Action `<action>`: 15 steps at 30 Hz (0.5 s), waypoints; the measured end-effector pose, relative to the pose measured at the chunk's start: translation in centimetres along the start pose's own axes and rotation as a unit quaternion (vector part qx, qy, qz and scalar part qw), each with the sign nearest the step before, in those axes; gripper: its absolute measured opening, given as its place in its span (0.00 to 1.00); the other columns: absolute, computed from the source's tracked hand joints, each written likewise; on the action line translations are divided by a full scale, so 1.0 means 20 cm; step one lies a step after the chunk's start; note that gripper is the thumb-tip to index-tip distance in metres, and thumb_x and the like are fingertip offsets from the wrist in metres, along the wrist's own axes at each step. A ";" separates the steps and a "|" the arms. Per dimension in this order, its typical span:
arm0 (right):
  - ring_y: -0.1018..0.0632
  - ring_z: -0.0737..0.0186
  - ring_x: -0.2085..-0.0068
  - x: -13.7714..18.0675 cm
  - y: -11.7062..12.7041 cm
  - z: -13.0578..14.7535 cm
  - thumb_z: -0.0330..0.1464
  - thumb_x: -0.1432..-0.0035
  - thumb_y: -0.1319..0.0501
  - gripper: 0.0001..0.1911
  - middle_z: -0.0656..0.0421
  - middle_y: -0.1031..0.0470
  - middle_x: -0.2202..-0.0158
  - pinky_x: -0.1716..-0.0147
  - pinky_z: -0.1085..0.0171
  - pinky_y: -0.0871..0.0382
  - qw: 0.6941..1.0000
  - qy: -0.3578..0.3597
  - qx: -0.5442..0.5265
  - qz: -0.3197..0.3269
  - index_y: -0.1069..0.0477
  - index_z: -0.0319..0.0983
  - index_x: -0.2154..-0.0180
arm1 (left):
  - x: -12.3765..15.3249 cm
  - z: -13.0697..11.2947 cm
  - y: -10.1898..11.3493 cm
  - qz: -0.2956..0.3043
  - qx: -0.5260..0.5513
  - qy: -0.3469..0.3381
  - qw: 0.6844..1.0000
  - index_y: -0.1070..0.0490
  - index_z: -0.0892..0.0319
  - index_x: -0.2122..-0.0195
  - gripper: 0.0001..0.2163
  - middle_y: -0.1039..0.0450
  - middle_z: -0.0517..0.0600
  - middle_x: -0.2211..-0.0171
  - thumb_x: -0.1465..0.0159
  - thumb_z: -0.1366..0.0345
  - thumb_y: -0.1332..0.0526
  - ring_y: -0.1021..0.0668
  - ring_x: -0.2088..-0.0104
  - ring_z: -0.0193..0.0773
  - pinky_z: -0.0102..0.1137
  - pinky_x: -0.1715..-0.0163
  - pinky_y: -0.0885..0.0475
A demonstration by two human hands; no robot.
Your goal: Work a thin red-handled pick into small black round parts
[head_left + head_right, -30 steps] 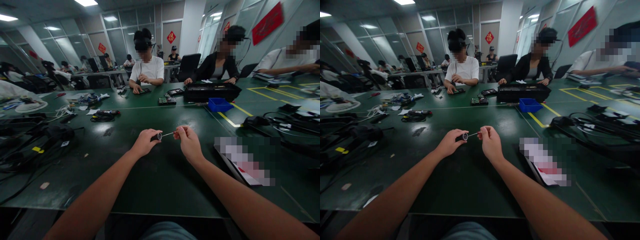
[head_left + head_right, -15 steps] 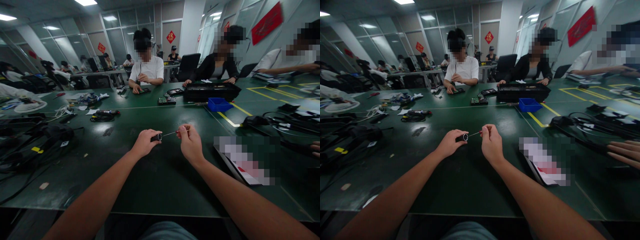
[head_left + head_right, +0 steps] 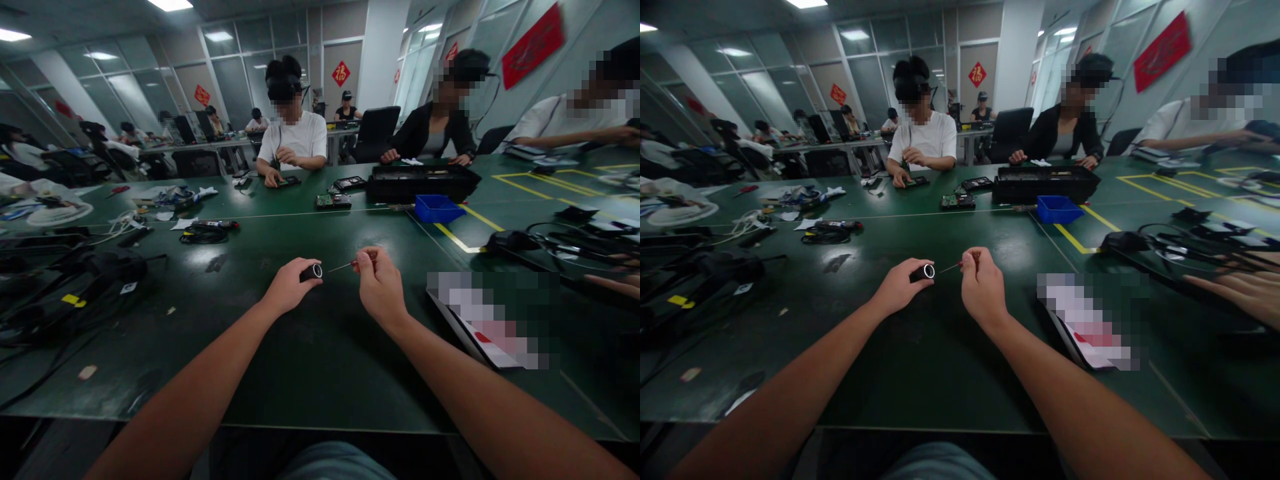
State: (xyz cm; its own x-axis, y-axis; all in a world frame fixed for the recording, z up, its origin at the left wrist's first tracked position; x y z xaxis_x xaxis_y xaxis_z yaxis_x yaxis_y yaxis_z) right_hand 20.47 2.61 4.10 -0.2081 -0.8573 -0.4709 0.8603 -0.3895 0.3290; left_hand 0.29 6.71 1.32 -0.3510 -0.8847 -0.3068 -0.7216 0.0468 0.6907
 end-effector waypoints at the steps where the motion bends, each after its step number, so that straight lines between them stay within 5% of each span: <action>1: 0.22 0.56 0.65 0.00 0.00 0.00 0.40 0.31 0.48 0.11 0.57 0.22 0.67 0.64 0.58 0.32 1.000 0.000 -0.001 -0.002 0.32 0.42 0.60 | 0.00 0.01 0.00 -0.012 0.022 0.013 1.000 0.25 0.54 0.47 0.18 0.24 0.53 0.50 0.39 0.65 0.31 0.23 0.50 0.47 0.43 0.46 0.29; 6: 0.22 0.57 0.65 0.00 0.01 0.02 0.40 0.31 0.48 0.11 0.57 0.22 0.66 0.64 0.59 0.32 1.000 -0.002 -0.016 -0.003 0.32 0.42 0.60 | -0.03 0.07 0.04 -0.074 0.205 0.065 0.974 0.31 0.56 0.45 0.19 0.24 0.55 0.51 0.37 0.64 0.35 0.22 0.53 0.42 0.40 0.48 0.27; 10: 0.22 0.58 0.65 0.01 0.01 0.02 0.40 0.31 0.48 0.11 0.58 0.23 0.67 0.64 0.59 0.32 1.000 0.000 -0.025 0.001 0.31 0.42 0.60 | -0.04 0.09 0.09 -0.106 0.349 0.107 0.925 0.33 0.56 0.47 0.14 0.26 0.53 0.57 0.33 0.61 0.41 0.23 0.63 0.36 0.32 0.62 0.26; 15: 0.22 0.58 0.65 0.01 0.01 0.02 0.40 0.30 0.48 0.11 0.58 0.23 0.67 0.65 0.60 0.32 0.999 0.004 -0.039 0.006 0.31 0.42 0.59 | -0.07 0.05 0.15 -0.093 0.296 0.133 0.941 0.31 0.59 0.62 0.12 0.30 0.49 0.71 0.36 0.54 0.37 0.27 0.73 0.33 0.28 0.74 0.32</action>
State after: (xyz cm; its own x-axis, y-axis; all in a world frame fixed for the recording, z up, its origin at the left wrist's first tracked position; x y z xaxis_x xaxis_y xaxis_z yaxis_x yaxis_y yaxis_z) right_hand 20.46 2.22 4.37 -0.1942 -0.8590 -0.4737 0.8967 -0.3513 0.2695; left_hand -2.05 8.56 3.23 -0.0812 -0.9842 -0.1576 -0.9895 0.0607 0.1312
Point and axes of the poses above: each hand's wrist, its own x-axis away from the middle knuckle, its own y-axis out of the back of the hand, z = x × y, the point moved 6 cm from there along -x, towards the middle knuckle
